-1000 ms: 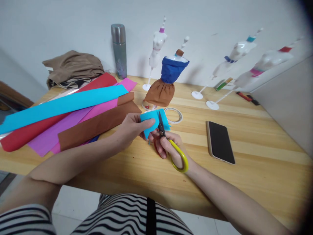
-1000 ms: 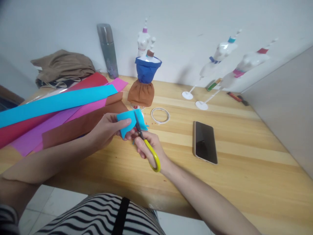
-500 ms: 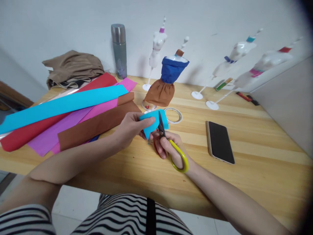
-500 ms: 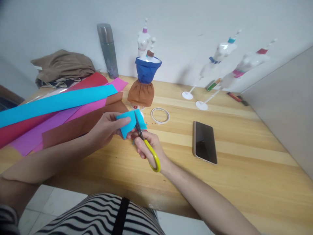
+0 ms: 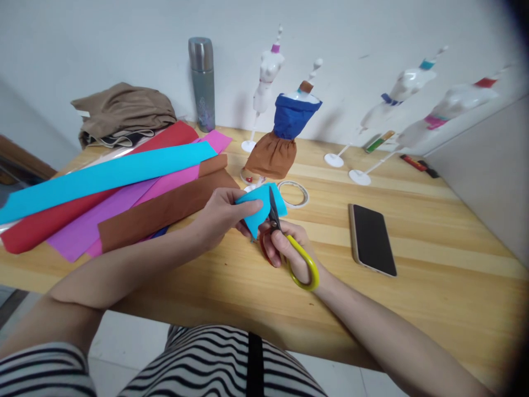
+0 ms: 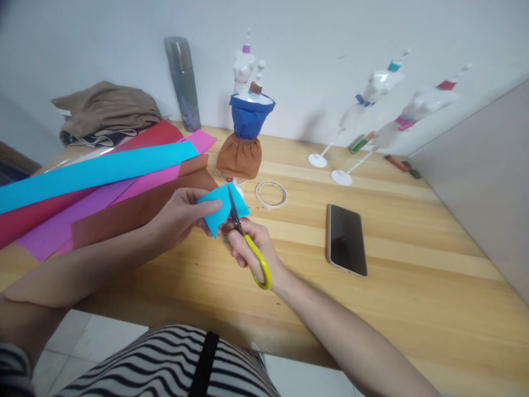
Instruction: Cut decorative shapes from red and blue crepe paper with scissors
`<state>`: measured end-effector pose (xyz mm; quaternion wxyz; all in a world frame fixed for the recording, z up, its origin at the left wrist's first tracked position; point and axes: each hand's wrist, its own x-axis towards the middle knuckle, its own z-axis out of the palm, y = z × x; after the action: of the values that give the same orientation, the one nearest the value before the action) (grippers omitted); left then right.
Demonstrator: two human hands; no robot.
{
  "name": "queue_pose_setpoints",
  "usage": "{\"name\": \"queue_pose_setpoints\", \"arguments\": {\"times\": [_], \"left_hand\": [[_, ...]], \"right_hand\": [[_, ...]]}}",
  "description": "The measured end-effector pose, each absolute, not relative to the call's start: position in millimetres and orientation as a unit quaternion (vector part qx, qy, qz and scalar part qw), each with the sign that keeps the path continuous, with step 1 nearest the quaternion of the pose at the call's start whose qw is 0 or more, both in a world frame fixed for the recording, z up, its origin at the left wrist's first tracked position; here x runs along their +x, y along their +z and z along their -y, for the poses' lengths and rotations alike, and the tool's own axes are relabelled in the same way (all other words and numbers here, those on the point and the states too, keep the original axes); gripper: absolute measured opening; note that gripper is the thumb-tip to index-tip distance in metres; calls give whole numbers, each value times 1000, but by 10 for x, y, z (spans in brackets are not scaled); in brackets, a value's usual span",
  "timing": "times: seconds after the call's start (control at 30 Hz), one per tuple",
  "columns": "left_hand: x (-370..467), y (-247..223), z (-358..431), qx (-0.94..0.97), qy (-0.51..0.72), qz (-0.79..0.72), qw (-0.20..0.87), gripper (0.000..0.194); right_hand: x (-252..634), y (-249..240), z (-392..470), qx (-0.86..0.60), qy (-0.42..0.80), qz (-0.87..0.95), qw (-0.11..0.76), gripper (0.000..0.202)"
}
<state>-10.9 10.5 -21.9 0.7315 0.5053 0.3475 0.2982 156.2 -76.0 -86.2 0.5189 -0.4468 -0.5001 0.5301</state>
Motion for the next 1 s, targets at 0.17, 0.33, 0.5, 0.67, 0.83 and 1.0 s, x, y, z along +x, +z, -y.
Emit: {"name": "queue_pose_setpoints", "arguments": {"times": [0.17,0.33,0.5,0.67,0.83,1.0], "left_hand": [[-114,-233,-102,514,280,-349,732,38],[-114,-240,-101,515,269,-346,736,40],[-121,-251,-97,517,271,-342,736,41],[-104,-225,-95,501,289,-352,736,44],[-88,-223,-93,503,307,-361,723,44],[-95,-248,-97,517,307,-366,710,41]], "right_hand": [[1566,-836,765,-449,531,505,512,58],[1562,-792,770,-461,529,511,497,62],[1558,-773,767,-460,527,515,496,61],[1547,-780,768,-451,533,515,497,60],[1537,-799,774,-447,534,518,496,60],[1535,-815,777,-451,538,514,492,61]]}}
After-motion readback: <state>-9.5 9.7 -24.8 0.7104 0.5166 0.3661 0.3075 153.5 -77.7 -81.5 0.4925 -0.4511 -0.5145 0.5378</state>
